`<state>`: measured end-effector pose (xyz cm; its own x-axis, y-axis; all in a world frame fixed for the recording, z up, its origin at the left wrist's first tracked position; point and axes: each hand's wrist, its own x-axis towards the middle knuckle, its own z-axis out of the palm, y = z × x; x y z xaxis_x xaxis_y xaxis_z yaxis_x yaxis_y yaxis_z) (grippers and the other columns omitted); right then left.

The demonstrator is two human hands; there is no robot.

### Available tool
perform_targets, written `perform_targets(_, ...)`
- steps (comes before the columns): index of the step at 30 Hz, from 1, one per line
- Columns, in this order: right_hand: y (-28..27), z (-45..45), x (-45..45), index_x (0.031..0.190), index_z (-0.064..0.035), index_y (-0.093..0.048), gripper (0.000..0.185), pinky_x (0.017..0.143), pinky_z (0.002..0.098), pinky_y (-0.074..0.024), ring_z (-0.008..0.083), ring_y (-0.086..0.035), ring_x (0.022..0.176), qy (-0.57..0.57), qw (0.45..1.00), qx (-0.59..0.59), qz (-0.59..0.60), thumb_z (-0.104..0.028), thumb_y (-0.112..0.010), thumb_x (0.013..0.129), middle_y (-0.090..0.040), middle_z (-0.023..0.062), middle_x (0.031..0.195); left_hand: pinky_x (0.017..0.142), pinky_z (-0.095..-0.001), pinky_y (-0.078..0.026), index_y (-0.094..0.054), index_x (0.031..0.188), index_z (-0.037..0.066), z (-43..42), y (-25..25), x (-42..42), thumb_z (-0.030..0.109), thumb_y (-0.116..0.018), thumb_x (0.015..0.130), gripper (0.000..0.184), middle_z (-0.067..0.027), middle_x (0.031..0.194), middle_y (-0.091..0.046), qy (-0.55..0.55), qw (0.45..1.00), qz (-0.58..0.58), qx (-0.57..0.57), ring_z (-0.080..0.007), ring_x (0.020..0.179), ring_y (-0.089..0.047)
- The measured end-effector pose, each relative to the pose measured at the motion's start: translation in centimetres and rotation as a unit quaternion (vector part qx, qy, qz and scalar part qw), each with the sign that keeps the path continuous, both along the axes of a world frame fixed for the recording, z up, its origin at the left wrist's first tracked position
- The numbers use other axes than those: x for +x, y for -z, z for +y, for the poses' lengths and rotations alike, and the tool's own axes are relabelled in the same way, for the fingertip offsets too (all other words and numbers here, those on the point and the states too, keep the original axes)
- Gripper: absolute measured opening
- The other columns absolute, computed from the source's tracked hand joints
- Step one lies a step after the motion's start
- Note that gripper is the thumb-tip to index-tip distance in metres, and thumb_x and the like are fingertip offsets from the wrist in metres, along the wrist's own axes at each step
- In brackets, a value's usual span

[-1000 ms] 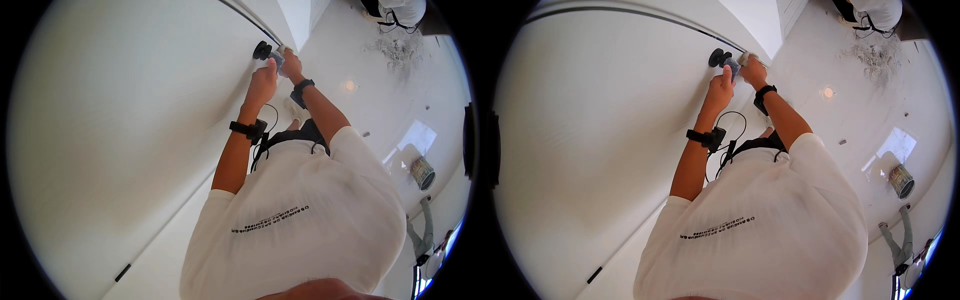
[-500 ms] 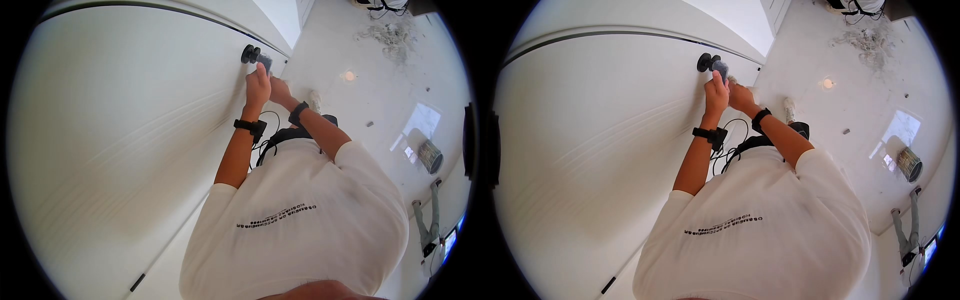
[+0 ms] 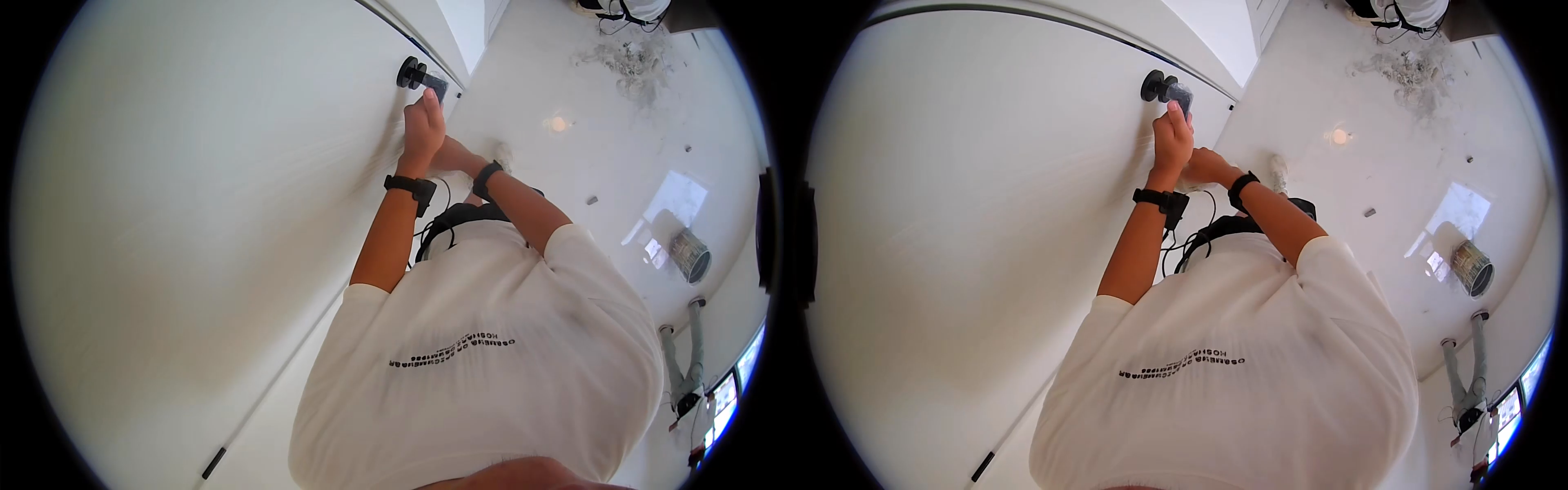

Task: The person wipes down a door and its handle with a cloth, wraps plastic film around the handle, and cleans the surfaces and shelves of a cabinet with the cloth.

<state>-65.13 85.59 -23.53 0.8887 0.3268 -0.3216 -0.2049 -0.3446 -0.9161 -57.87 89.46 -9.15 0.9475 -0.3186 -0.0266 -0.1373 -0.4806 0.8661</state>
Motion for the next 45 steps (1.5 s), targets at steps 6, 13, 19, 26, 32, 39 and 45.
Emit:
perform_targets(6, -5.9, -5.3, -0.3, 0.122, -0.0044, -0.064, 0.057, 0.098, 0.0394, -0.0452, 0.0330, -0.062, 0.112, -0.118, 0.989, -0.032, 0.080, -0.053, -0.046, 0.098, -0.066, 0.0207, 0.121, 0.051, -0.0359, -0.042, -0.058, 0.069, -0.007, 0.6, 1.1, 0.2, 0.046, -0.030, 0.106, 0.071, -0.0101, 0.050, -0.051, 0.001, 1.000, 0.006, -0.008, -0.0208, 0.048, -0.051)
perform_targets(13, -12.1, -10.5, -0.5, 0.121, -0.0092, -0.053, 0.038, 0.091, 0.0346, -0.0464, 0.0248, -0.062, 0.098, 0.098, 0.994, 0.049, 0.019, -0.041, -0.048, 0.102, -0.068, 0.0155, 0.103, 0.058, -0.0393, -0.045, -0.058, 0.070, -0.007, 0.9, 1.8, 0.3, 0.045, -0.029, 0.107, 0.070, -0.0145, 0.056, -0.056, 0.015, 0.999, -0.026, -0.030, -0.0261, 0.055, -0.056)
perform_targets(19, -18.8, -12.0, 0.8, 0.123, -0.0106, -0.053, 0.040, 0.086, 0.0350, -0.0485, 0.0267, -0.065, 0.091, 0.115, 0.993, 0.000, -0.039, -0.044, -0.043, 0.104, -0.069, 0.0168, 0.098, 0.063, -0.0415, -0.046, -0.061, 0.076, -0.006, 1.2, 1.3, 0.5, 0.044, -0.028, 0.108, 0.067, -0.0191, 0.065, -0.062, 0.042, 0.999, -0.010, -0.029, -0.0310, 0.063, -0.061)
perform_targets(26, -18.5, -11.3, 3.5, 0.115, -0.0043, -0.060, 0.046, 0.084, 0.0384, -0.0504, 0.0336, -0.067, 0.088, 0.136, 0.981, -0.114, -0.072, -0.046, -0.045, 0.102, -0.070, 0.0218, 0.098, 0.064, -0.0462, -0.047, -0.065, 0.084, -0.004, 1.2, 1.5, 0.7, 0.046, -0.031, 0.106, 0.065, -0.0259, 0.073, -0.065, 0.045, 0.997, 0.001, -0.060, -0.0454, 0.074, -0.064)
perform_targets(32, -15.1, -10.9, 4.1, 0.120, -0.0011, -0.063, 0.049, 0.089, 0.0376, -0.0503, 0.0343, -0.067, 0.096, 0.205, 0.969, -0.066, -0.118, -0.043, -0.047, 0.101, -0.070, 0.0215, 0.106, 0.079, -0.0468, -0.050, -0.069, 0.092, -0.003, 1.7, -0.5, 0.7, 0.053, -0.029, 0.104, 0.070, -0.0283, 0.086, -0.068, 0.045, 0.997, 0.060, 0.020, -0.0457, 0.090, -0.065)
perform_targets(39, -15.2, -10.8, 4.3, 0.116, 0.0008, -0.066, 0.046, 0.090, 0.0366, -0.0496, 0.0358, -0.066, 0.098, 0.170, 0.974, -0.091, -0.119, -0.039, -0.047, 0.102, -0.070, 0.0213, 0.107, 0.092, -0.0488, -0.048, -0.070, 0.105, -0.001, 1.9, -1.9, 1.3, 0.055, -0.025, 0.103, 0.072, -0.0295, 0.105, -0.067, 0.057, 0.983, 0.126, 0.119, -0.0462, 0.106, -0.062)
perform_targets(45, -14.6, -11.0, 5.4, 0.111, 0.0019, -0.067, 0.043, 0.084, 0.0363, -0.0516, 0.0289, -0.067, 0.086, 0.146, 0.987, -0.036, -0.052, -0.035, -0.049, 0.100, -0.071, 0.0188, 0.097, 0.096, -0.0493, -0.047, -0.069, 0.109, 0.000, 2.2, -0.8, 1.7, 0.054, -0.022, 0.103, 0.072, -0.0287, 0.110, -0.066, 0.056, 0.979, 0.116, 0.159, -0.0450, 0.109, -0.061)
